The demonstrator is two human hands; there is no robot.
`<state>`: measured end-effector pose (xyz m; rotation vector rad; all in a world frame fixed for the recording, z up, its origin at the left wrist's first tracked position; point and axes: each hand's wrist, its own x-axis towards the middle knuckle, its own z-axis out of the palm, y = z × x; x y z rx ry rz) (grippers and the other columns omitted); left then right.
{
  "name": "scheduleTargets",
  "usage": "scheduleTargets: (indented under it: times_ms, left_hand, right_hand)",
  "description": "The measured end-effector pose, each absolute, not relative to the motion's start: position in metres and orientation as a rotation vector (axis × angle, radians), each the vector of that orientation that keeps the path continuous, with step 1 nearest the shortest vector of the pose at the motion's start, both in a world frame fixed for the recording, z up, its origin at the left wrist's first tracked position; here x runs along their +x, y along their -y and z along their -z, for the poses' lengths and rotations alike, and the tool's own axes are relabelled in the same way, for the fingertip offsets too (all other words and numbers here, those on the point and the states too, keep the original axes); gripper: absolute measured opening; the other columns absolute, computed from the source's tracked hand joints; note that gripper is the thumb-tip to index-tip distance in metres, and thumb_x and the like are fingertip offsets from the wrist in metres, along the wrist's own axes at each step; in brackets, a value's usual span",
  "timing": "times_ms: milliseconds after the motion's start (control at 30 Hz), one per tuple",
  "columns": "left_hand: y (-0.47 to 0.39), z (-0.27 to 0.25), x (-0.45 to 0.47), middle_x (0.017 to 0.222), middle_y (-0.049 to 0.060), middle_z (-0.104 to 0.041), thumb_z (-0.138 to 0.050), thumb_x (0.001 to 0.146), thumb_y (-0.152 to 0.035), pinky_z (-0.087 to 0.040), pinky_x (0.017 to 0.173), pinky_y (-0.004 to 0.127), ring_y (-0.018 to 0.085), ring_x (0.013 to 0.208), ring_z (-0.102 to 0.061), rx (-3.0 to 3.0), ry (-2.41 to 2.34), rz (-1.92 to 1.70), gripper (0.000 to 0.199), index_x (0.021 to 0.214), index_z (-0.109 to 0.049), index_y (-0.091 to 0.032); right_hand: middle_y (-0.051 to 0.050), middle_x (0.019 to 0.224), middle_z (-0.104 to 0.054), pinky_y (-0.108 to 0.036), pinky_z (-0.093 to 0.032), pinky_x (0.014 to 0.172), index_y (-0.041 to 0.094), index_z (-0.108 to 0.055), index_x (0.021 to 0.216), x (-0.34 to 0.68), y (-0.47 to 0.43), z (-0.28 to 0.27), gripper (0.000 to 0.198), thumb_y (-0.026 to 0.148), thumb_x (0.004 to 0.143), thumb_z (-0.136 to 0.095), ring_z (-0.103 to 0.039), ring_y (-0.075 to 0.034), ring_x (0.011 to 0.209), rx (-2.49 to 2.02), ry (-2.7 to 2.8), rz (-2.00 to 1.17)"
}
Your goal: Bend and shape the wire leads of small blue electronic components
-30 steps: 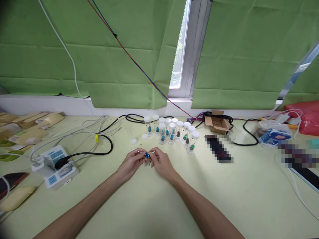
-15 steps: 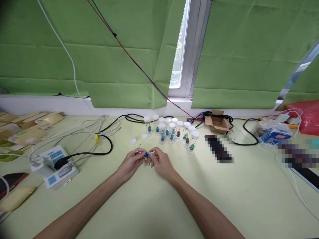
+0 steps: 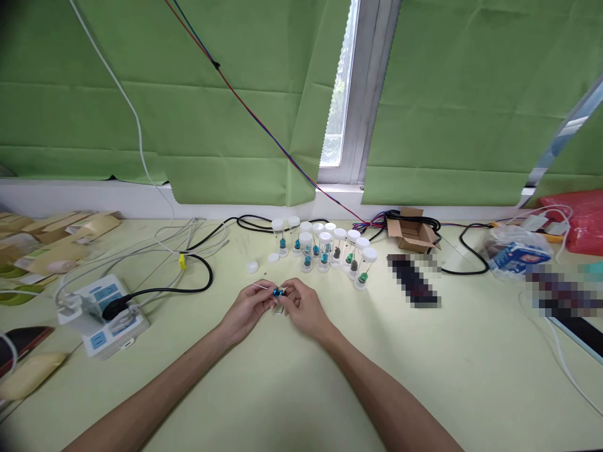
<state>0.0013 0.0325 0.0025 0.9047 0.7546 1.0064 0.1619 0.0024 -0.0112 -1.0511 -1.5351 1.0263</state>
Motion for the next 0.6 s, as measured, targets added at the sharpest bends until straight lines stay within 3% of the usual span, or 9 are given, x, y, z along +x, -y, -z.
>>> scheduleTargets:
  times_ms: [300,600]
  left_hand:
    - [-0.0317,-0.0030,0.0011,0.074,0.005,-0.065,-0.073,0.073,-0.025,-0.045,0.063,0.027,0.014,0.066,-0.059,0.935,-0.733,-0.991,0.015,0.079,-0.065,-0.014]
    - [-0.0340,0.0007,0.0006,0.075,0.003,-0.064,-0.075,0.071,-0.023,-0.046,0.067,0.026,0.013,0.065,-0.059,0.916,-0.754,-1.013,0.015,0.076,-0.065,-0.014]
  right_hand:
    - [0.000,0.069,-0.062,-0.026,-0.046,0.057,0.021,-0.054,0.099,0.1629,-0.0027,0.0103,0.023,0.040,0.093,-0.043,-0.056,-0.012,0.055,-1.036,1.542,-1.053]
    - [-0.006,0.096,-0.062,-0.028,-0.050,0.061,0.020,-0.053,0.105,0.1621,-0.0018,0.0104,0.026,0.036,0.084,-0.057,-0.060,-0.012,0.062,-1.071,1.546,-0.988]
